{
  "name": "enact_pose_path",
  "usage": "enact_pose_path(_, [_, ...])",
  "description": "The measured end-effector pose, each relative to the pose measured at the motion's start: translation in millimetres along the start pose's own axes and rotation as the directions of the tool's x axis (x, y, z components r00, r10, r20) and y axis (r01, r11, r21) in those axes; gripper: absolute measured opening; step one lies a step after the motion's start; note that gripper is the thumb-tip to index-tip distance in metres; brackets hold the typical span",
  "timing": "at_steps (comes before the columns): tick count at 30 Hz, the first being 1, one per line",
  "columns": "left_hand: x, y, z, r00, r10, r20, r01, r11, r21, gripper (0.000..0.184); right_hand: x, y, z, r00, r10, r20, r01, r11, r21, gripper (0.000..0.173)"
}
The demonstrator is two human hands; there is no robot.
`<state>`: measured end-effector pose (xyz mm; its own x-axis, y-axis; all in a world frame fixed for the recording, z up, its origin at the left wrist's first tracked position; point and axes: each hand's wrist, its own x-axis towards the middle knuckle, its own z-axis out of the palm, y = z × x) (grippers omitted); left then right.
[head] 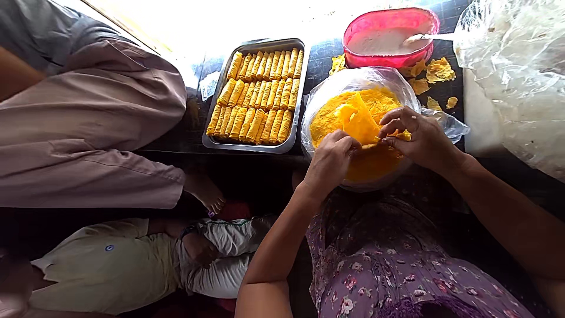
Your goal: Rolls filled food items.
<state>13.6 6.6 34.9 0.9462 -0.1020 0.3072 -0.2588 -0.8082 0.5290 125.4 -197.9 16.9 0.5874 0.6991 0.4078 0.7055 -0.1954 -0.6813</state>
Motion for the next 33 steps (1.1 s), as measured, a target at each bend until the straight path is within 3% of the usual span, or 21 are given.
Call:
enact_pose_path(4, [3,-1,1,0.998,-0.041,-0.048,0.044,0.998,0.049,0.009,4,2,4,0.999,-0.011,-0.039,0.01,1.0,-0.023,0.024])
enact_pose_path(7, [2,4,9,0.992,-0.009,-0.125,0.025,0.991,0.128,0.008,0,5,9,0.978,-0.19,-0.082,0.179,0.976,-0.126,0.009])
enact_pose_path(10, [-6,9,16,0.988,0.057,-0.146,-0.021,0.971,0.236,0.01,-13,4,15,0.955,-0.289,-0.07,0.266,0.935,-0.233,0.019])
enact_pose_path(15, [-14,9,17,0.989,0.064,-0.13,-0.025,0.96,0.279,0.017,-19,5,16,0.966,-0.249,-0.064,0.219,0.926,-0.307,0.023])
enact_pose_path(20, [0,3,0,0.994,-0.014,-0.11,0.028,0.992,0.127,0.009,1,8,9,0.991,-0.123,-0.049,0.114,0.981,-0.158,0.018])
enact_pose_path(27, [18,-16,-11,0.998,-0.065,0.003,0.065,0.997,0.048,0.006,22,14,1,0.988,0.155,0.007,-0.155,0.986,0.054,0.013])
enact_pose_path(29, [22,-15,-11,0.997,-0.078,0.007,0.077,0.995,0.07,0.005,23,13,3,0.991,0.133,-0.019,-0.132,0.991,0.035,0.012])
enact_pose_path(33, [16,4,-5,1.0,-0.008,-0.029,0.014,0.978,0.21,0.014,15,2,12,0.991,-0.114,-0.066,0.101,0.979,-0.179,0.012])
